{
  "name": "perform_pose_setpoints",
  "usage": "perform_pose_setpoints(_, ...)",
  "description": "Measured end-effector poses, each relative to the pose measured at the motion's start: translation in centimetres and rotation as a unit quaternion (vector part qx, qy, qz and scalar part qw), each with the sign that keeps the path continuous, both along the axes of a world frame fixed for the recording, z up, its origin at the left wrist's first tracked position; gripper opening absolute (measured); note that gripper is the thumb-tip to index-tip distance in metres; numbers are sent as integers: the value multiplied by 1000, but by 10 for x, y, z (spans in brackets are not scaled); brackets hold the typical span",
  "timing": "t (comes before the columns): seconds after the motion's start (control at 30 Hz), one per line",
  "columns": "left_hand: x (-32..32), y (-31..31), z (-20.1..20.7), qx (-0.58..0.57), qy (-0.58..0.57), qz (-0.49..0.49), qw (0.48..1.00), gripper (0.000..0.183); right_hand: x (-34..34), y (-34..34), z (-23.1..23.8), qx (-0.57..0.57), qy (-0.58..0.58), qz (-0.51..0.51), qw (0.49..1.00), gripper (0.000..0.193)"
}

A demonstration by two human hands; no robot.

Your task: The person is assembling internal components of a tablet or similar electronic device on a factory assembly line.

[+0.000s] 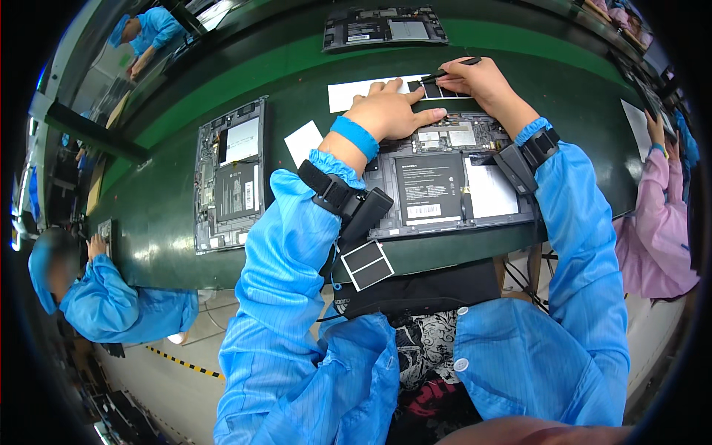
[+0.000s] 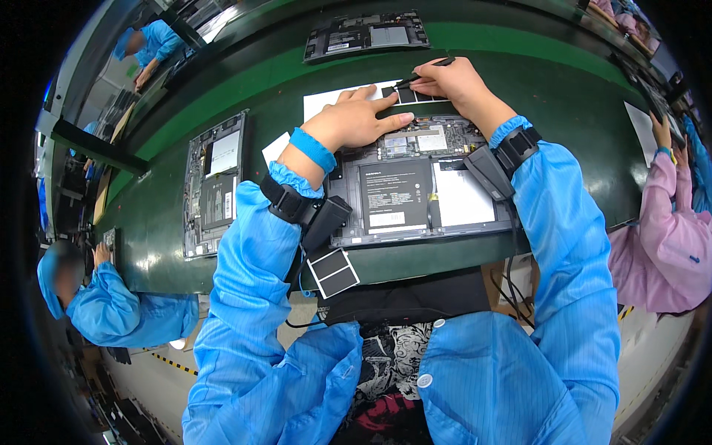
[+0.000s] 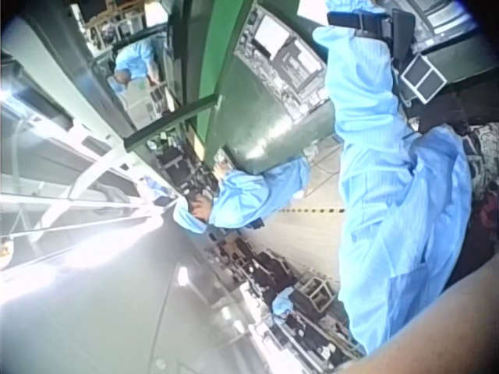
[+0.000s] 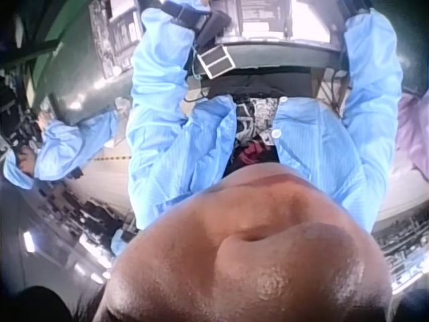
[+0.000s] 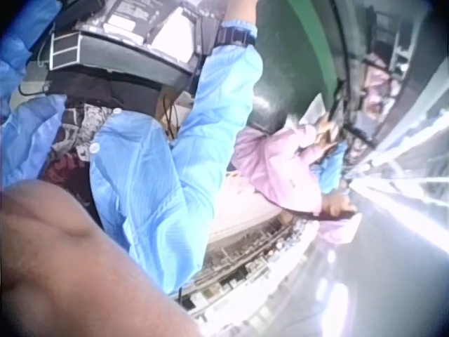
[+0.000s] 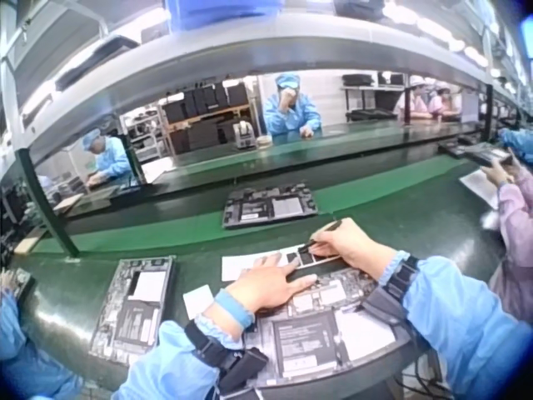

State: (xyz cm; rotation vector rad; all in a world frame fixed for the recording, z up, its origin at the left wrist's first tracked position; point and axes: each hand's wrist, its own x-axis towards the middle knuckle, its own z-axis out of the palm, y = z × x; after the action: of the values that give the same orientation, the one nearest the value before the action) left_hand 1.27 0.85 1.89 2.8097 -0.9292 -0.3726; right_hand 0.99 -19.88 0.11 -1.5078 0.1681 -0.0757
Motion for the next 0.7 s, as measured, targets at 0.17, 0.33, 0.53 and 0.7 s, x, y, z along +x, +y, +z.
perform_pose_setpoints(0.17,2,-1,-3,-5,1,0,1000,83,-4,1,4,1,-18,-5,1000,21)
perform_pose_setpoints(0.33,1,1,-1,-7,15,-1,1000,83,-8,4,7,-8,-50,-24,998,19)
perform_pose_setpoints(0.53,8,1,1,-31,24,3,999,76,-10,-18,24,37,-122,-19,992,20)
perform_pose_setpoints(0.7,13,0,8,-293,-40,45,954,45,-71,-27,36,-4,-74,-15,997,25)
